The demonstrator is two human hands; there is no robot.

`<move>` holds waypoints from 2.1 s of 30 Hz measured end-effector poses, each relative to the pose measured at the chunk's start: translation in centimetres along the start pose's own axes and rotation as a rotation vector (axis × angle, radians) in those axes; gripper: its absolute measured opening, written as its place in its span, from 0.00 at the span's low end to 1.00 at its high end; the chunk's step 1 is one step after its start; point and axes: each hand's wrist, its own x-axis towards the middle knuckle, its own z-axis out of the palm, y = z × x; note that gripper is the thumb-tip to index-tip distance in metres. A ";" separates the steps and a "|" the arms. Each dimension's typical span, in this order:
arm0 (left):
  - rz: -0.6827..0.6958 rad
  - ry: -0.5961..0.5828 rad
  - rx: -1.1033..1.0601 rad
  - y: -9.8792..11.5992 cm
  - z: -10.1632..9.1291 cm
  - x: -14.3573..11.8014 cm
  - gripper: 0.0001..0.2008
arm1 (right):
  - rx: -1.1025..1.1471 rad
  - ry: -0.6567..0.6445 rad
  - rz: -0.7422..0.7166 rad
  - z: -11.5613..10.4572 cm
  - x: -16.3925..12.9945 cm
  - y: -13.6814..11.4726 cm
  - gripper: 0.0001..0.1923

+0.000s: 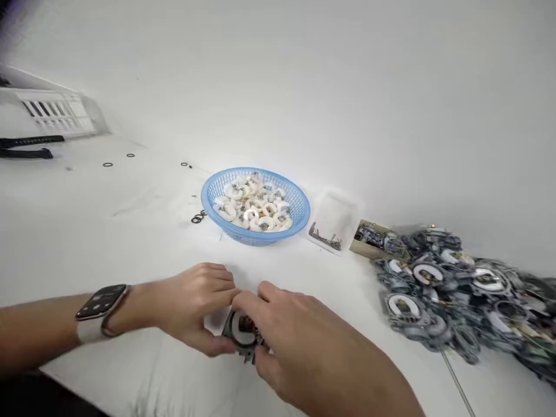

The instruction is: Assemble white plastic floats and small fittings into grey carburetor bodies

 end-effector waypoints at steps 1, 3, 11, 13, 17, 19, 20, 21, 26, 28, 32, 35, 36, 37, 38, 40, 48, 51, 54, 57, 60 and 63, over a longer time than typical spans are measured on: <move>0.002 -0.001 -0.002 -0.1 0.0 0.0 0.22 | -0.012 -0.004 0.000 -0.1 0.0 -0.2 0.23; 0.002 -0.001 -0.004 -0.3 0.0 -0.1 0.21 | -0.035 -0.003 -0.005 -0.1 0.0 -0.4 0.23; -0.009 0.015 0.000 -0.3 0.0 -0.2 0.24 | -0.085 0.120 -0.007 0.4 0.3 0.2 0.17; -0.008 0.014 0.000 -0.3 -0.1 -0.1 0.26 | -0.082 0.141 0.006 0.3 0.4 0.3 0.14; -0.006 0.016 0.001 -0.3 0.0 -0.1 0.24 | -0.059 0.085 -0.014 0.2 0.0 0.1 0.18; -0.009 0.017 0.000 -0.3 0.0 -0.1 0.22 | -0.044 0.048 -0.017 0.1 -0.2 0.0 0.17; -0.011 0.016 -0.001 -0.3 0.0 -0.1 0.22 | -0.038 0.036 -0.018 0.1 -0.2 0.0 0.16; -0.012 0.015 -0.003 -0.2 0.0 -0.1 0.22 | -0.036 0.033 -0.018 0.2 -0.2 -0.1 0.16; -0.010 0.016 -0.007 -0.2 -0.1 -0.1 0.22 | -0.072 0.105 0.006 0.4 0.1 0.3 0.15; -0.009 0.015 -0.008 -0.3 -0.1 -0.2 0.23 | -0.075 0.115 0.018 0.5 0.2 0.3 0.14; -0.015 0.009 -0.001 -0.3 0.0 -0.2 0.22 | -0.054 0.064 -0.010 0.3 0.0 -0.1 0.17; -0.017 0.008 0.005 -0.2 -0.1 -0.2 0.21 | -0.046 0.020 -0.013 0.2 0.0 -0.5 0.20; -0.016 0.008 0.006 -0.2 -0.1 -0.2 0.21 | -0.049 0.025 -0.010 0.2 0.0 -0.5 0.19; -0.015 0.009 0.005 -0.2 -0.1 -0.1 0.21 | -0.055 0.041 -0.008 0.2 0.0 -0.4 0.19; -0.013 0.011 0.004 -0.2 -0.2 -0.1 0.21 | -0.063 0.063 -0.004 0.3 0.1 -0.3 0.18; -0.007 0.013 0.001 -0.2 -0.2 -0.1 0.22 | -0.088 0.099 0.009 0.4 0.2 -0.2 0.16; -0.017 0.003 -0.001 -0.1 -0.2 -0.1 0.21 | -0.057 0.093 -0.006 0.2 -0.3 0.2 0.18; -0.026 -0.007 -0.004 -0.1 -0.3 -0.1 0.22 | -0.008 0.145 0.039 -0.3 -0.5 1.8 0.20; -0.034 -0.017 -0.006 0.0 -0.4 -0.1 0.22 | 0.014 0.173 0.135 -0.9 -0.2 3.9 0.25; -0.044 -0.026 -0.008 0.1 -0.5 0.0 0.22 | -0.006 0.126 0.229 -1.3 0.7 5.1 0.23; -0.061 -0.032 -0.010 0.2 -0.7 0.0 0.21 | -0.028 0.077 0.272 -1.2 2.1 5.3 0.20; -0.076 -0.043 -0.015 0.4 -0.9 0.2 0.23 | -0.035 0.046 0.279 -0.8 3.4 5.1 0.21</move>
